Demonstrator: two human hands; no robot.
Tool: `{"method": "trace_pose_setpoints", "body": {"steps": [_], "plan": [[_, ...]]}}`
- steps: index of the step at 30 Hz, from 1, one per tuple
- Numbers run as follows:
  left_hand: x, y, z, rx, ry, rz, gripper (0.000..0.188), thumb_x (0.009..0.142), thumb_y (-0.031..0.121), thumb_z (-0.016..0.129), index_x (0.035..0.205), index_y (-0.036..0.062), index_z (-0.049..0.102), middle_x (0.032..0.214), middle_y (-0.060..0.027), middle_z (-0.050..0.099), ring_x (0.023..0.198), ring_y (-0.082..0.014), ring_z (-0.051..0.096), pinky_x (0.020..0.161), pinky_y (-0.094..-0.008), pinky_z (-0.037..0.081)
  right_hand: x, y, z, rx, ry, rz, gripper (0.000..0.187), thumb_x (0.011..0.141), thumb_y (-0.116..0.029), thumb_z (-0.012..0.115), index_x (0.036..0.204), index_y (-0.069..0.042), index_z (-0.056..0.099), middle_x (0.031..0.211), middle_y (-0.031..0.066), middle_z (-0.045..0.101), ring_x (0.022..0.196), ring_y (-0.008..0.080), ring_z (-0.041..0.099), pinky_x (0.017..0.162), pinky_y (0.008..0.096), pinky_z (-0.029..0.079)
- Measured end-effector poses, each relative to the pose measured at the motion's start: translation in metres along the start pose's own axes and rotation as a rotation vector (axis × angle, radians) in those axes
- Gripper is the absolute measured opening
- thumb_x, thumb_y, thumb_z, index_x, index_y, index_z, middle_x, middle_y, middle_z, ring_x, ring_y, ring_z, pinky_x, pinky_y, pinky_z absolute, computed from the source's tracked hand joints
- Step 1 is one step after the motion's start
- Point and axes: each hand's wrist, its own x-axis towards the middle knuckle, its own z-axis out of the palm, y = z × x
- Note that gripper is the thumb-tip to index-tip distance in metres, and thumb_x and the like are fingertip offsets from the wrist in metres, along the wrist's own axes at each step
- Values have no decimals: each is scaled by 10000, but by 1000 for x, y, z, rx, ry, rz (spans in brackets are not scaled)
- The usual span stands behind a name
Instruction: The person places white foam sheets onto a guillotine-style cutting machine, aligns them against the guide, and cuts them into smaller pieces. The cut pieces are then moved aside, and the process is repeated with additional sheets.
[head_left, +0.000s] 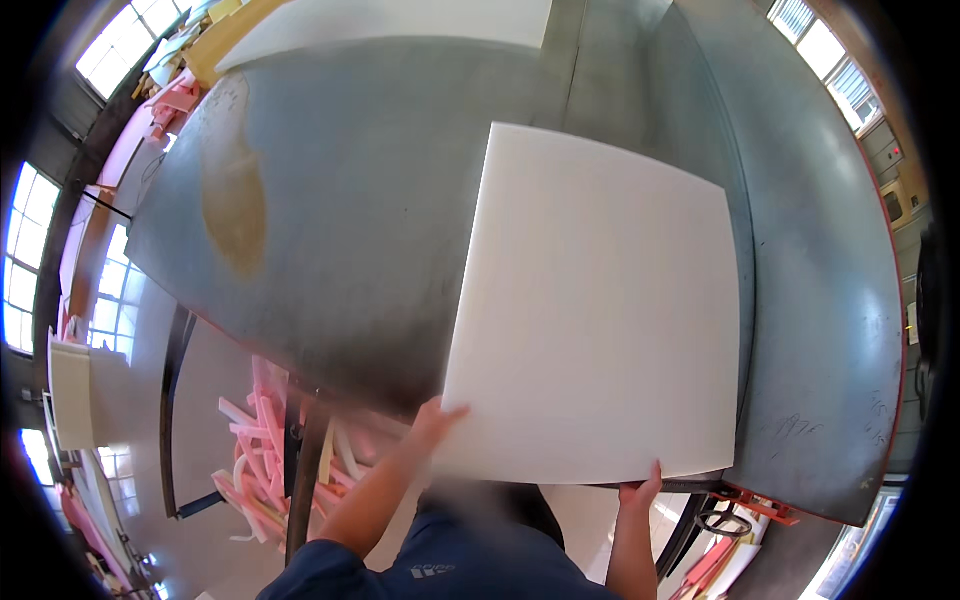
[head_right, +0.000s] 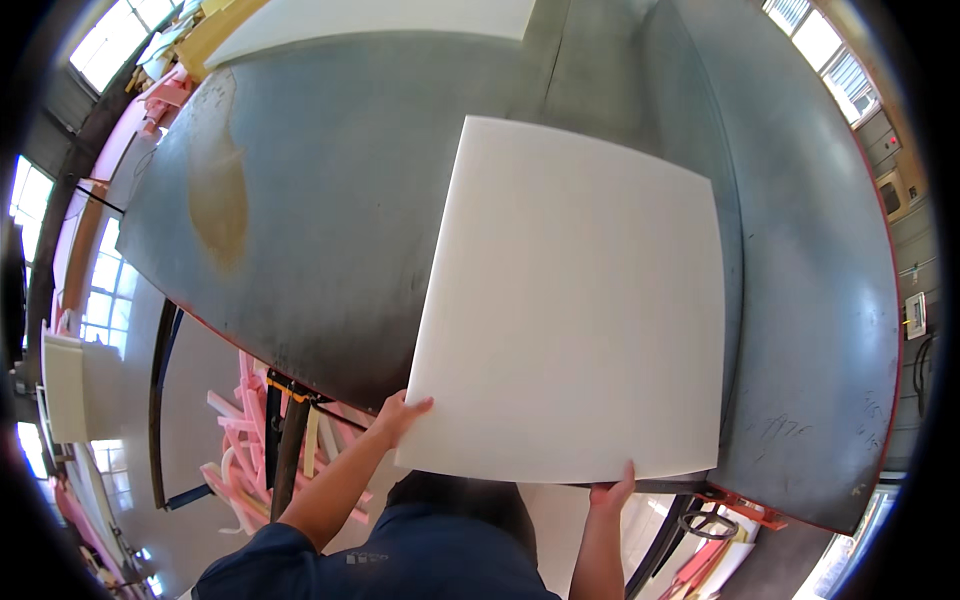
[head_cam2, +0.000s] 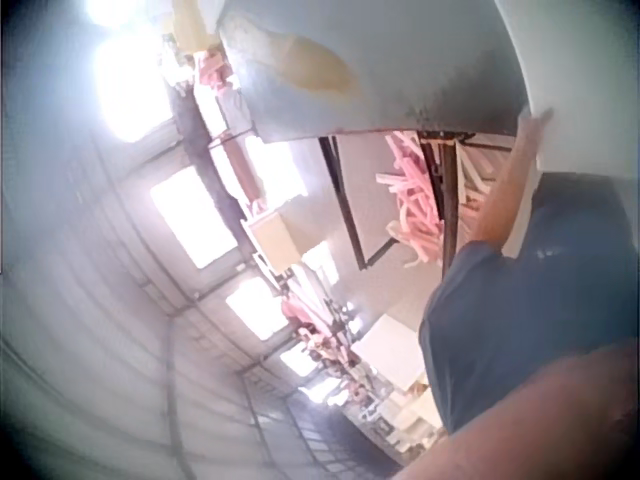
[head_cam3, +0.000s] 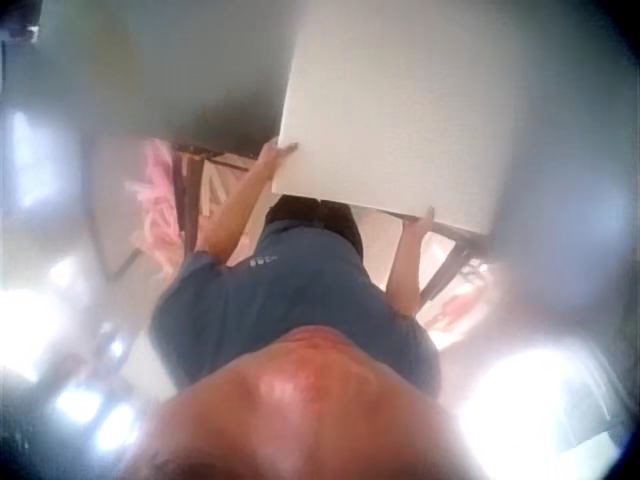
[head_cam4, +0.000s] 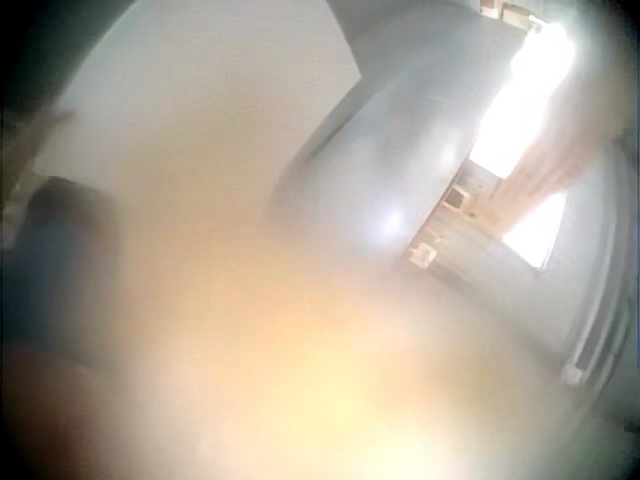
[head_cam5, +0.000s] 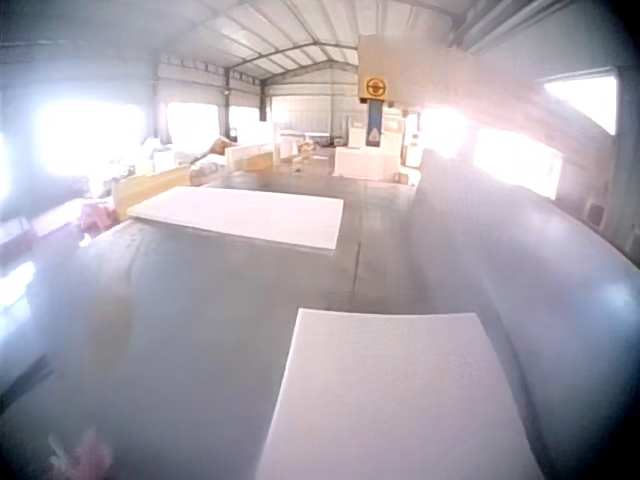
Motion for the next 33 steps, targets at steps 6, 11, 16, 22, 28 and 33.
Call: {"method": "trace_pose_setpoints", "body": {"steps": [6, 11, 16, 22, 28, 33], "plan": [[1, -1, 5, -65, 49, -70, 487, 874, 258, 736, 1203, -39, 534, 1074, -134, 656, 955, -227, 649, 849, -386, 537, 3, 7, -17, -54, -17, 97, 448, 969, -335, 499, 1326, -65, 485, 1277, 93, 568, 1175, 292, 549, 982, 456, 473], [6, -16, 4, -129, 6, -57, 478, 879, 202, 709, 1249, -35, 522, 1138, -127, 642, 1017, -204, 627, 884, -368, 515, 4, 5, -11, -108, 23, 83, 476, 988, -399, 465, 1340, -80, 482, 1283, 79, 568, 1186, 287, 542, 1000, 456, 458], [-27, -43, -25, -361, -295, 34, 561, 841, 86, 685, 1351, -8, 469, 1308, -88, 567, 1214, -199, 523, 1039, -363, 417, -6, -7, 17, -142, 10, 70, 500, 975, -426, 513, 1346, -93, 484, 1299, 76, 564, 1201, 277, 536, 1011, 441, 456], [-88, -16, -29, -245, -408, 18, 664, 764, 2, 688, 1385, 10, 452, 1304, -68, 583, 1212, -189, 541, 1058, -353, 404, -14, -31, 13, -171, -14, 73, 480, 975, -400, 529, 1343, -94, 493, 1310, 72, 563, 1207, 270, 539, 1011, 426, 463], [-99, -15, -33, -281, -332, 127, 664, 763, 89, 730, 1369, 12, 470, 1271, -66, 604, 1168, -179, 562, 1019, -338, 424, -21, -24, 13, -178, -5, 86, 458, 977, -390, 528, 1322, -90, 511, 1282, 72, 584, 1180, 259, 562, 1001, 418, 478], [-67, -24, -21, -188, -64, 101, 575, 819, 216, 719, 1334, 57, 517, 1221, -80, 610, 1103, -204, 580, 916, -361, 478, 19, 1, -37, -90, 3, 175, 400, 910, -349, 654, 1216, -102, 580, 1110, 52, 672, 992, 234, 657, 842, 377, 568]]}}
